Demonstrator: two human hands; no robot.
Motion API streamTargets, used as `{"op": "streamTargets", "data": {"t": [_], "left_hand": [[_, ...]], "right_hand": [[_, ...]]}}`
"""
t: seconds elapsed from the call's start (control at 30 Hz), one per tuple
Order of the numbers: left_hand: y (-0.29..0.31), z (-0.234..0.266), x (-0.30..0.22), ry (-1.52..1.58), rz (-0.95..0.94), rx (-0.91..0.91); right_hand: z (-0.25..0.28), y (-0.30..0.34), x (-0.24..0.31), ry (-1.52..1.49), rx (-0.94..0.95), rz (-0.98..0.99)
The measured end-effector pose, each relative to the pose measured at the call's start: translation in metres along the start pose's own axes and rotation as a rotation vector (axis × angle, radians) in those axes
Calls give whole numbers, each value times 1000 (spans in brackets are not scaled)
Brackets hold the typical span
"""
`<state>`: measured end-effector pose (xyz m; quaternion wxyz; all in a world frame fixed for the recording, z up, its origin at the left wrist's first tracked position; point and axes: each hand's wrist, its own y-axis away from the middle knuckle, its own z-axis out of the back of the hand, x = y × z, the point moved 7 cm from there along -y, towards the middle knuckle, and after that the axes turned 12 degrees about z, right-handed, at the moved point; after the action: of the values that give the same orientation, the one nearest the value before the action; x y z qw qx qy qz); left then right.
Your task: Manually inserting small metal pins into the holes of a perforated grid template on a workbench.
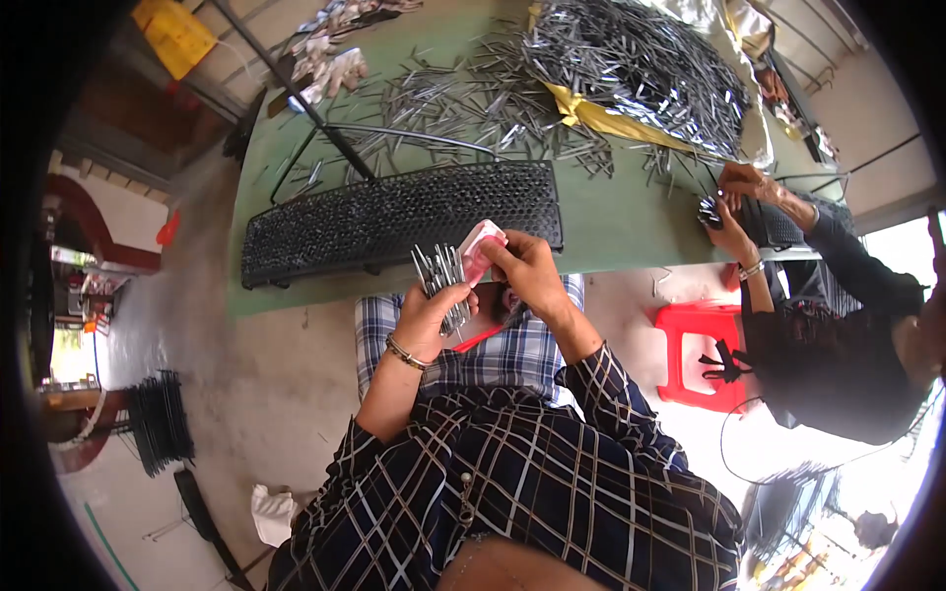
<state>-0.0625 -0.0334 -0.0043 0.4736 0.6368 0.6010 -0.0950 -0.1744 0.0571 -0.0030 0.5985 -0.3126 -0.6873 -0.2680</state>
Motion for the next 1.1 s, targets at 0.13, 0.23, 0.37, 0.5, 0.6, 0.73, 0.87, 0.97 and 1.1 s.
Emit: {"op": "streamTargets", "data": {"t": [0.13,0.23,0.37,0.5,0.6,0.73,0.87,0.97,1.1], "left_hand": [[7,15,-5,75,-6,-38],[18,17,-14,58,-26,-8],[22,32,-12,54,-29,49],[28,47,-12,132,-28,6],[32,57,-12,126,-45,14],[37,62,-14,40,-89,13],[40,66,-15,-10,-121,25],[39,60,-12,-19,-130,60],[35,49,-5,-2,-84,-15]], "right_hand": [[-27,7,10,-116,-6,6],[-40,11,2,-246,14,-22],[-37,12,-6,-196,-129,-59],[-31,7,12,40,-146,118],[-43,6,23,129,-27,139],[-65,3,15,442,149,161],[-85,3,21,463,300,154],[-75,5,13,322,292,135],[-61,21,22,36,117,96]]}}
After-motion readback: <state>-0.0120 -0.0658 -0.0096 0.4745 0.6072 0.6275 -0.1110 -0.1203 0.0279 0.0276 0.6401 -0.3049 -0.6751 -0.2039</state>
